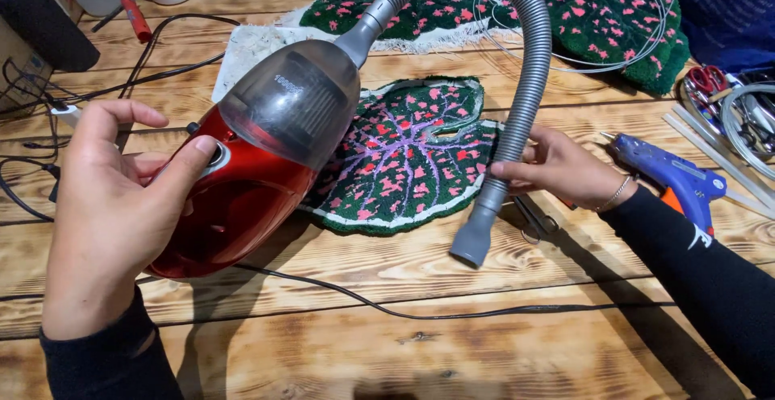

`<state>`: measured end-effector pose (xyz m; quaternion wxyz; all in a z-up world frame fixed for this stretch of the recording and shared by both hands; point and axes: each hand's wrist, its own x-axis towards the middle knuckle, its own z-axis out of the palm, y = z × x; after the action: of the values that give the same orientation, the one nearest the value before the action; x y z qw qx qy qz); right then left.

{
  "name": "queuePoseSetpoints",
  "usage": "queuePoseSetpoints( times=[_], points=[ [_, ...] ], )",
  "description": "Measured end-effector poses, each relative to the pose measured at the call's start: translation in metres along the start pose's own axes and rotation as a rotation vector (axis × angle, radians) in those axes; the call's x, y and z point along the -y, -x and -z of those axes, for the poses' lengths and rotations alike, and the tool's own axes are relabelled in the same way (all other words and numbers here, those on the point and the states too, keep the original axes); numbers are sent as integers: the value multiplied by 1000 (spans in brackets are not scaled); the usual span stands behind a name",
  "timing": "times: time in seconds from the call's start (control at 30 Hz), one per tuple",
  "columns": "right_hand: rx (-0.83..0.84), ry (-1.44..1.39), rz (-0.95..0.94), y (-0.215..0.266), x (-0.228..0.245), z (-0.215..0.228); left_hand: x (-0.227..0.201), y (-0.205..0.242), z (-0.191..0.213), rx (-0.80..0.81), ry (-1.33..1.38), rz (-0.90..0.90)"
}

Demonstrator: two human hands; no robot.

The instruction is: The person is cleaning a leaf-shaped rug using a small handheld vacuum and then trimming it with scissors.

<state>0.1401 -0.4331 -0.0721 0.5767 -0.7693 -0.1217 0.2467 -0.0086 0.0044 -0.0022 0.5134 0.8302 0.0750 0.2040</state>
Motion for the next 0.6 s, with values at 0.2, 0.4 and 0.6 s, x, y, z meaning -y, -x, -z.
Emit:
queuePoseSetpoints(
  times=[0.2,0.4,0.6],
  points=[
    [-340,235,140,34,-1,51,4,2,-5,39,6,-27],
    [-232,-52,13,50,-37,-30,6,9,-10,105,70,-39],
    [-188,-92,142,61,-65,-86,-8,20,-15,105,106,-32]
  ],
)
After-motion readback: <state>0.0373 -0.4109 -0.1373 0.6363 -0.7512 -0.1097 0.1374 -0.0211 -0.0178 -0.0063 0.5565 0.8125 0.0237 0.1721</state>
